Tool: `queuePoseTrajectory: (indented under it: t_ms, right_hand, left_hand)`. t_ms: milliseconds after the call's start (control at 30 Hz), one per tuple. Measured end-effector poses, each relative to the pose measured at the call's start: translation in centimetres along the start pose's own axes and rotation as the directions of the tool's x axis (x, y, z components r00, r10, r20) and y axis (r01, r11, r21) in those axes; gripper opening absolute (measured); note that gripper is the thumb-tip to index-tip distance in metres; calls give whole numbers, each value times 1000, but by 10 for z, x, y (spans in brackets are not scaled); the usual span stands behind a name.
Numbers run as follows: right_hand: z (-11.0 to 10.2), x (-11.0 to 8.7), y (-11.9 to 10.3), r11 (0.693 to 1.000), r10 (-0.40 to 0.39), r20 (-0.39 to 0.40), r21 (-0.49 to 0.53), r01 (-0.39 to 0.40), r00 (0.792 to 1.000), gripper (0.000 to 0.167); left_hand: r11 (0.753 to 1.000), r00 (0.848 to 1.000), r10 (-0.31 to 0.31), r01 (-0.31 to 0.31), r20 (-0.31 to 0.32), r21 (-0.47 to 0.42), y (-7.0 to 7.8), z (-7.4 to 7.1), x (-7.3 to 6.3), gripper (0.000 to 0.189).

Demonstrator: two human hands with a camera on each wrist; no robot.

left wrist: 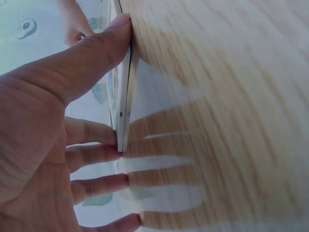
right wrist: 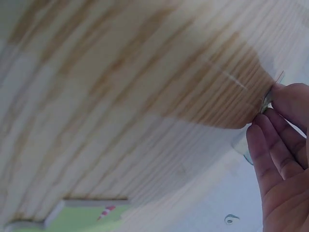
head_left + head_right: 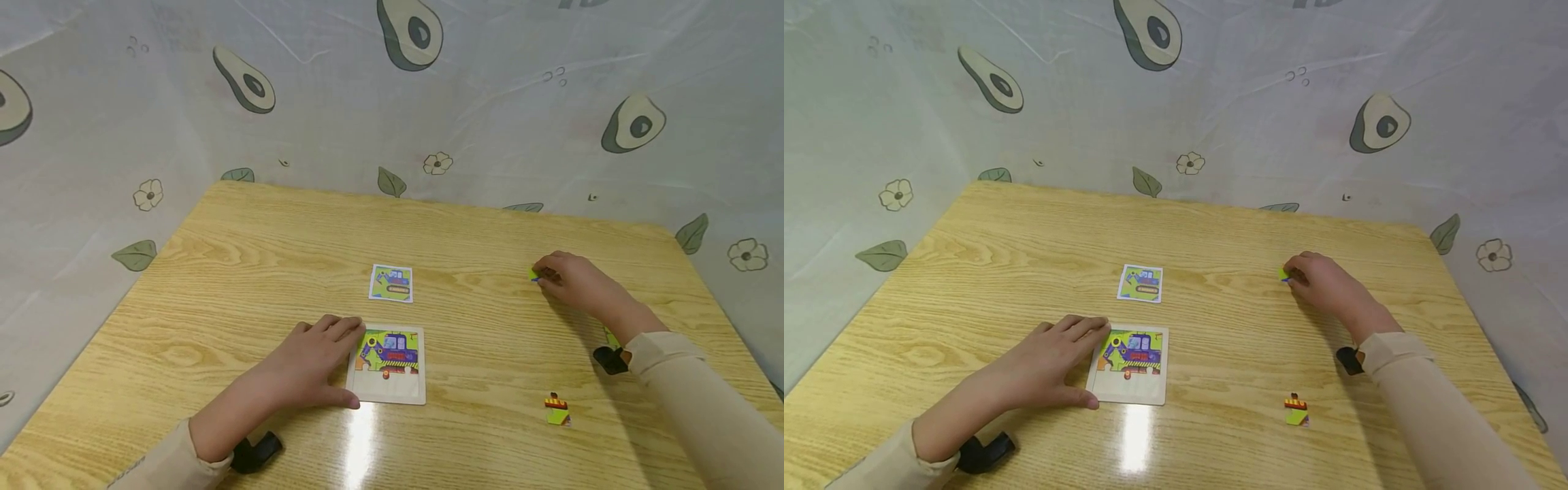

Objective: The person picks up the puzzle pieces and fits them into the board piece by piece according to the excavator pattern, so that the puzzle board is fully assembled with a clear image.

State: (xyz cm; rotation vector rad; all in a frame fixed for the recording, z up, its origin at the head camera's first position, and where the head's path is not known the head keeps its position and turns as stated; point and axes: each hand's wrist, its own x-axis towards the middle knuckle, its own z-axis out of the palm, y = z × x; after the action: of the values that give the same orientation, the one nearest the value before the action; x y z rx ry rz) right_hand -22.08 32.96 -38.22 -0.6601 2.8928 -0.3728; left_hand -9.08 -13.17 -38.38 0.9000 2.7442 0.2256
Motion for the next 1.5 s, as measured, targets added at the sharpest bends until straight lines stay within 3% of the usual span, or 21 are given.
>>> queuePoseTrajectory:
  t_ms: [367, 533, 833, 1167, 1500]
  right_hand:
    - [-1, -4, -1, 999, 10, 2, 37, -10, 1000, 31]
    - [0, -5, -16, 997, 12, -14, 78, -11, 1000, 29]
    - [11, -4, -81, 983, -181, -64, 32, 183, 981, 21]
    - [32, -10, -162, 955, -289, -52, 54, 292, 956, 19]
    - [51, -15, -222, 892, -447, -21, 71, 447, 894, 18]
  left_hand:
    - [1000, 1000, -3, 3, 5, -4, 0, 0, 0, 105]
    - [1000, 1000, -2, 2, 7, -9, 0, -1, -1, 104]
    - [1000, 1000, -14, 14, 14, -11, 0, -1, 0, 105]
    - [1000, 1000, -13, 13, 26, -26, 2, 1, 3, 105]
    - [999, 1000, -22, 22, 16, -32, 1, 0, 2, 106]
